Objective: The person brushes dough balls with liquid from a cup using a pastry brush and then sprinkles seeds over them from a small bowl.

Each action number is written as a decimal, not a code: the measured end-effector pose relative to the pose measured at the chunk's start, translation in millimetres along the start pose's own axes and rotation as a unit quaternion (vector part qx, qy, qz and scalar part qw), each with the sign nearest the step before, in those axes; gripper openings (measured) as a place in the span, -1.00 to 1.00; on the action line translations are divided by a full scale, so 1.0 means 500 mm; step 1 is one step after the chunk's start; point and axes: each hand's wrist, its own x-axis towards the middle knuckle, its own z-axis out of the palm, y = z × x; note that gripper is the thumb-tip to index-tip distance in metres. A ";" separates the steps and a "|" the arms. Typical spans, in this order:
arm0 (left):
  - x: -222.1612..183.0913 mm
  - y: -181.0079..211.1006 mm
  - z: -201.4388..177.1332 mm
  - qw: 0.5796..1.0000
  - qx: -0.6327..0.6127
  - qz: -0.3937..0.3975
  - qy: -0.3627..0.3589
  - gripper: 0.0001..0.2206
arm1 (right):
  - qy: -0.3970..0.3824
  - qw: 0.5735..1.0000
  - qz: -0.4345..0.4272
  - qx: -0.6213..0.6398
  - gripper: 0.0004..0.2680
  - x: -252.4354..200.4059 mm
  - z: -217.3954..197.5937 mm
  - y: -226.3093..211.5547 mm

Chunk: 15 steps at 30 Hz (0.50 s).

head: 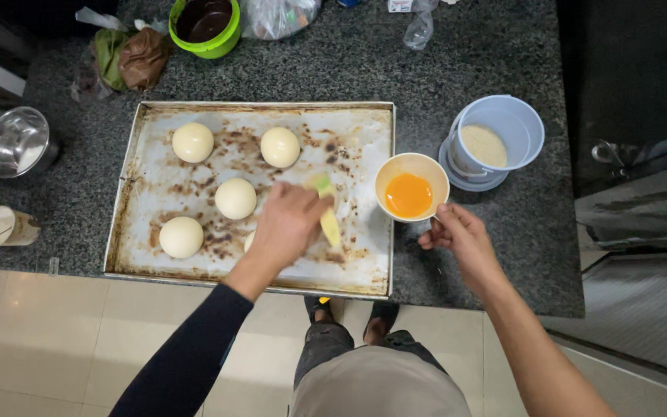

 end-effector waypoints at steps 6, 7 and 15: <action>-0.006 0.051 0.025 0.955 0.136 0.171 -0.202 -0.91 | 0.009 1.000 0.003 -0.006 -0.76 -0.008 0.003 -0.010; -0.021 0.061 0.022 0.951 0.121 0.195 -0.206 -0.90 | 0.009 1.000 0.005 -0.003 -0.76 -0.011 0.002 -0.011; 0.061 0.019 0.024 0.985 0.089 0.109 -0.098 -0.89 | 0.012 1.000 0.002 0.013 -0.77 -0.016 0.001 -0.004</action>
